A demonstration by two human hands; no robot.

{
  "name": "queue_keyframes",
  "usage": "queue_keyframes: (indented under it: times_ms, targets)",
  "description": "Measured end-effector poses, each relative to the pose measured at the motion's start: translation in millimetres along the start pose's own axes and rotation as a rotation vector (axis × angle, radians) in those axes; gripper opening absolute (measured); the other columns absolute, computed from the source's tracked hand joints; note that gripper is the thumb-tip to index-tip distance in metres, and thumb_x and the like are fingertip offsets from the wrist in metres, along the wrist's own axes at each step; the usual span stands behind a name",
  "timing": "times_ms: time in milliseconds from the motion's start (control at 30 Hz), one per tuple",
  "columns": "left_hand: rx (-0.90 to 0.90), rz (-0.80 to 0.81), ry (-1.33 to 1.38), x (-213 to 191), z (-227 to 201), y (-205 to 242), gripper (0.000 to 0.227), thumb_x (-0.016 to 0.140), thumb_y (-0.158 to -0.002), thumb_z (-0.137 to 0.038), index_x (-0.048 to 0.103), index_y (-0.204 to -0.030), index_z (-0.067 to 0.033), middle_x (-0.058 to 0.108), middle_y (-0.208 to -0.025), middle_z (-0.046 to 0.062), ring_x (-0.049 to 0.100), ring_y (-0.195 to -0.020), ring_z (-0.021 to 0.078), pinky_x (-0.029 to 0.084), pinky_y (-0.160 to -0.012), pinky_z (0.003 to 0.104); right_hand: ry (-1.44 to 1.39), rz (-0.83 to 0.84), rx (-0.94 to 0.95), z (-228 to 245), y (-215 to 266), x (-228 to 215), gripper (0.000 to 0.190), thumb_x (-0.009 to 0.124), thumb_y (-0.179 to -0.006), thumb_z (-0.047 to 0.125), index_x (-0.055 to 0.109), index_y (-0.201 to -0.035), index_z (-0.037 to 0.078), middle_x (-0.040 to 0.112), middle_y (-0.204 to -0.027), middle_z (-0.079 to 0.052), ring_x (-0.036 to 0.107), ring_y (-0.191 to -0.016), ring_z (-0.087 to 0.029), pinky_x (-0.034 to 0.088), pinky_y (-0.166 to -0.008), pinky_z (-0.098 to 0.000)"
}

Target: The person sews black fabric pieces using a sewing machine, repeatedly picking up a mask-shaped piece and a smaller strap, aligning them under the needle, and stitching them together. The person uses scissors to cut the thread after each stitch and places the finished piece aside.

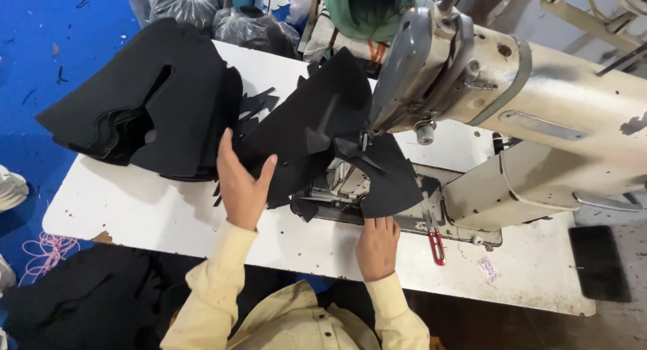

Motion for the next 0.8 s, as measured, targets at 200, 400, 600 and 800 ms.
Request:
queue_keyframes:
  times_ms: [200,400,600,800]
  targets:
    - [-0.12,0.048,0.09,2.8,15.3,-10.3,0.054,0.087,-0.088,-0.027,0.061,-0.126,0.0018,0.069,-0.114,0.02,0.066,-0.105,0.0379,0.052,-0.091,0.041,0.035,0.127,-0.009,-12.7,-0.9,7.7,0.047,0.064,-0.075,-0.005,0.064,-0.121,-0.003,0.066,-0.121,-0.021,0.063,-0.111,-0.037,0.046,-0.096,-0.0462]
    - [-0.086,-0.09,0.083,-34.0,-15.0,-10.8,0.034,0.092,-0.078,-0.013,0.061,-0.086,-0.0027,0.061,-0.082,0.01,0.06,-0.076,0.0284,0.047,-0.068,0.039,-0.532,0.638,0.368,-58.9,36.1,31.5,0.033,0.075,-0.078,0.011,0.071,-0.109,0.001,0.075,-0.091,-0.01,0.072,-0.073,-0.024,0.058,-0.068,-0.0362]
    - [-0.05,-0.106,0.068,-35.6,-26.7,-9.3,0.033,0.089,-0.08,-0.01,0.057,-0.084,-0.0048,0.061,-0.08,0.007,0.06,-0.076,0.0258,0.047,-0.069,0.038,-1.276,0.56,0.682,-9.5,64.6,36.7,0.031,0.078,-0.086,0.027,0.061,-0.095,0.002,0.06,-0.068,-0.007,0.057,-0.058,-0.016,0.047,-0.054,-0.0314]
    - [-0.106,-0.11,0.106,-39.2,-31.8,-2.0,0.033,0.088,-0.08,-0.009,0.056,-0.083,-0.0048,0.06,-0.08,0.006,0.061,-0.073,0.0254,0.047,-0.066,0.037,-1.477,0.342,0.498,30.5,3.9,26.0,0.027,0.074,-0.093,0.024,0.056,-0.1,0.006,0.056,-0.076,0.0,0.054,-0.064,-0.01,0.044,-0.057,-0.0271]
Point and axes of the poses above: each hand's wrist, its own y-axis away from the middle knuckle, its own x-axis out of the palm, z = x × y, the point moved 6 cm from there along -y, towards the middle knuckle
